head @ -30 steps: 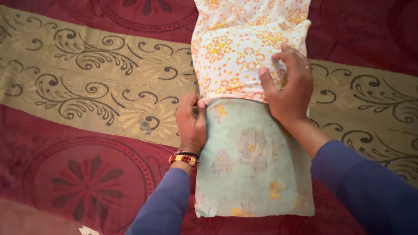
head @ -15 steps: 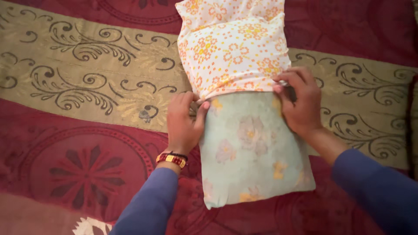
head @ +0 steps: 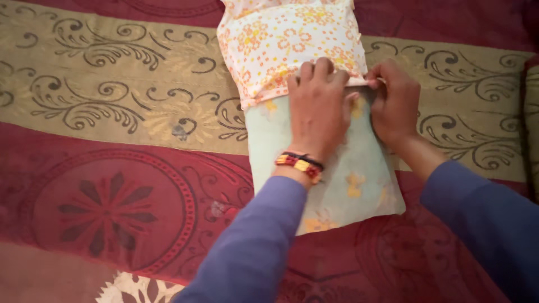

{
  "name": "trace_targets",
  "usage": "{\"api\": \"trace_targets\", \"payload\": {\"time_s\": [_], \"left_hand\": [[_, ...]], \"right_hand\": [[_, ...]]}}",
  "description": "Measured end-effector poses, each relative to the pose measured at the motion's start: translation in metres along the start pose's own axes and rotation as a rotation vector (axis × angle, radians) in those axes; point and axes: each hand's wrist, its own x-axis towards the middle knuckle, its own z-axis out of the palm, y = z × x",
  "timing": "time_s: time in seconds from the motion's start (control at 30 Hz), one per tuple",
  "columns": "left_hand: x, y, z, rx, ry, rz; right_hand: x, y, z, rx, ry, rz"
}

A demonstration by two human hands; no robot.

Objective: The person puts a pillowcase on a pillow by inserting the pillow into the case, adjusting the fabric, and smoothing the surface. They then repeat the process with a second pillow and a different pillowcase.

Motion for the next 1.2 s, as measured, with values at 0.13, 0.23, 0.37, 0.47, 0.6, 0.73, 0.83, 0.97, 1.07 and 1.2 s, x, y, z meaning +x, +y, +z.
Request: {"api": "trace_targets", "payload": {"time_s": [0.13, 0.23, 0.37, 0.47, 0.6, 0.73, 0.83, 0.97, 1.07, 1.2], "left_hand": [[-0.002, 0.011, 0.017, 0.155, 0.072, 0.023], [0.000, 0.006, 0.025, 0.270, 0.054, 0.038], [0.000, 0.000, 0.021, 0.204, 0.035, 0.077], [-0.006, 0.001, 0.010, 0.106, 0.021, 0.100], [-0.007, 0.001, 0.005, 0.075, -0.026, 0.163], [-0.006, 0.000, 0.010, 0.104, -0.036, 0.194], [-0.007, -0.001, 0.011, 0.095, -0.041, 0.178], [-0.008, 0.000, 0.011, 0.089, -0.017, 0.158], [-0.010, 0.000, 0.012, 0.081, -0.011, 0.155], [-0.012, -0.001, 0.012, 0.083, -0.001, 0.148]], "right_hand": [[0.013, 0.007, 0.001, 0.096, -0.077, -0.003], [0.018, 0.007, -0.001, 0.140, -0.171, 0.031], [0.015, 0.000, -0.012, 0.174, -0.169, 0.001], [-0.005, -0.018, -0.023, 0.161, -0.139, 0.063], [-0.035, -0.032, -0.032, 0.210, -0.123, 0.142], [-0.048, -0.018, -0.035, 0.118, -0.073, -0.049], [-0.048, 0.002, -0.024, 0.175, -0.062, 0.065], [-0.048, 0.034, -0.002, 0.536, -0.039, 0.378], [-0.052, 0.052, 0.011, 0.634, -0.051, 0.424], [-0.067, 0.049, 0.014, 0.538, -0.047, 0.446]]}}
